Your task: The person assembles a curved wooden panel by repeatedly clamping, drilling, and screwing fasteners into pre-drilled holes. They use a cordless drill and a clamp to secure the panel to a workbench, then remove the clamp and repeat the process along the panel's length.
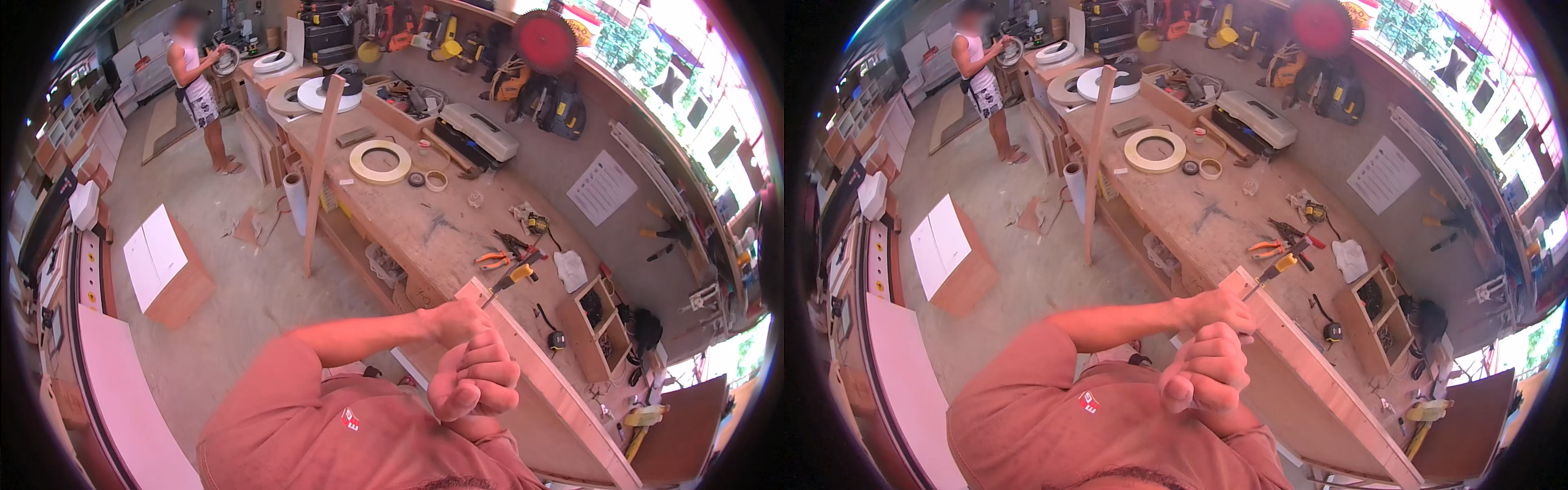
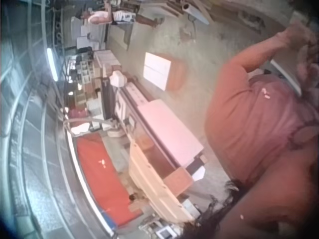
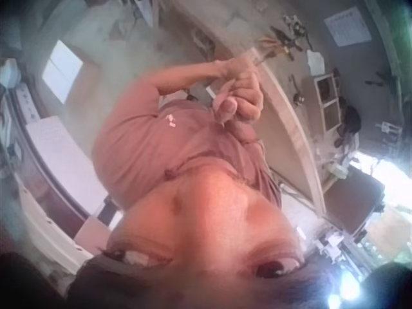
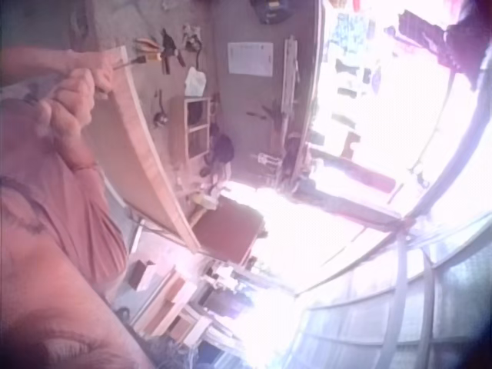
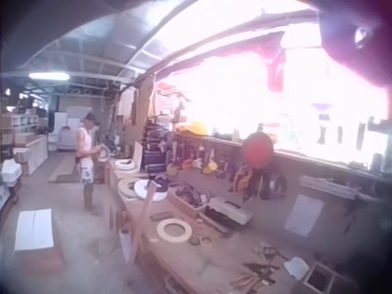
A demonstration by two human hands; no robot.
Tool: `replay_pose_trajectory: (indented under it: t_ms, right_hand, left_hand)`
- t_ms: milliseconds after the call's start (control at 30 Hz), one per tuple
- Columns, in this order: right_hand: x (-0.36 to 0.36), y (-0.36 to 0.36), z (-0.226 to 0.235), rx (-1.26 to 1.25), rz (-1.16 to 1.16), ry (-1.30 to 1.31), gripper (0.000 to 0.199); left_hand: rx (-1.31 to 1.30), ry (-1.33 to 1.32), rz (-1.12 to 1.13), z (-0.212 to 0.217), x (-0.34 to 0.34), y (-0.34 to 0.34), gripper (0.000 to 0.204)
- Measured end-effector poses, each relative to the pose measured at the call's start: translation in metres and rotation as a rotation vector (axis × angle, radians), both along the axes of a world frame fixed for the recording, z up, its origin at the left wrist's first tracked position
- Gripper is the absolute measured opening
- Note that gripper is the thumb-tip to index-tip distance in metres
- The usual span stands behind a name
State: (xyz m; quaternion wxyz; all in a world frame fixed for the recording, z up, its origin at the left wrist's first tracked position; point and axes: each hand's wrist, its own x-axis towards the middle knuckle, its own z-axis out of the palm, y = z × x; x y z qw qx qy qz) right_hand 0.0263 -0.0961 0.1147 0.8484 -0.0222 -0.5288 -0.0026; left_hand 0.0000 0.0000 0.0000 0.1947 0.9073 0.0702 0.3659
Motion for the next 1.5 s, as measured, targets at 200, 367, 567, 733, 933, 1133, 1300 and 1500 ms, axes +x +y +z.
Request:
replay_pose_trajectory:
  t_ms: [200, 367, 567, 733, 933, 1133, 1300, 1500]
  right_hand:
    - [0.012, 0.003, -0.002, 0.035, 0.035, -0.019, 0.026]
    - [0.007, 0.008, 0.005, 0.054, -0.033, -0.003, 0.025]
    - [0.003, 0.002, -0.036, -0.117, -0.007, -0.207, 0.021]
    - [0.000, -0.001, -0.157, -0.571, -0.056, -0.611, 0.027]
    - [0.014, -0.009, -0.219, -0.806, 0.067, -0.859, 0.021]
    - [0.006, -0.008, -0.281, -0.867, 0.087, -0.815, 0.026]
    - [-0.004, 0.001, -0.250, -0.855, 0.131, -0.876, 0.028]
    - [-0.012, 0.013, -0.231, -0.750, -0.007, -0.870, 0.020]
  left_hand:
    - [-0.293, 0.101, -0.135, -0.052, 0.056, -0.016, 0.034]
    - [-0.409, 0.064, -0.206, -0.038, 0.049, -0.025, 0.033]
    - [0.060, -0.167, 0.072, 0.032, 0.013, 0.013, 0.019]
    - [0.176, -0.666, 0.183, 0.151, -0.031, 0.027, 0.015]
    - [0.272, -0.979, 0.182, 0.203, -0.046, -0.021, 0.020]
    - [0.210, -1.019, 0.099, 0.195, -0.030, -0.040, 0.021]
    - [0.221, -0.833, 0.080, 0.193, -0.041, -0.025, 0.023]
    - [0.211, -0.868, 0.056, 0.192, -0.043, -0.012, 0.023]
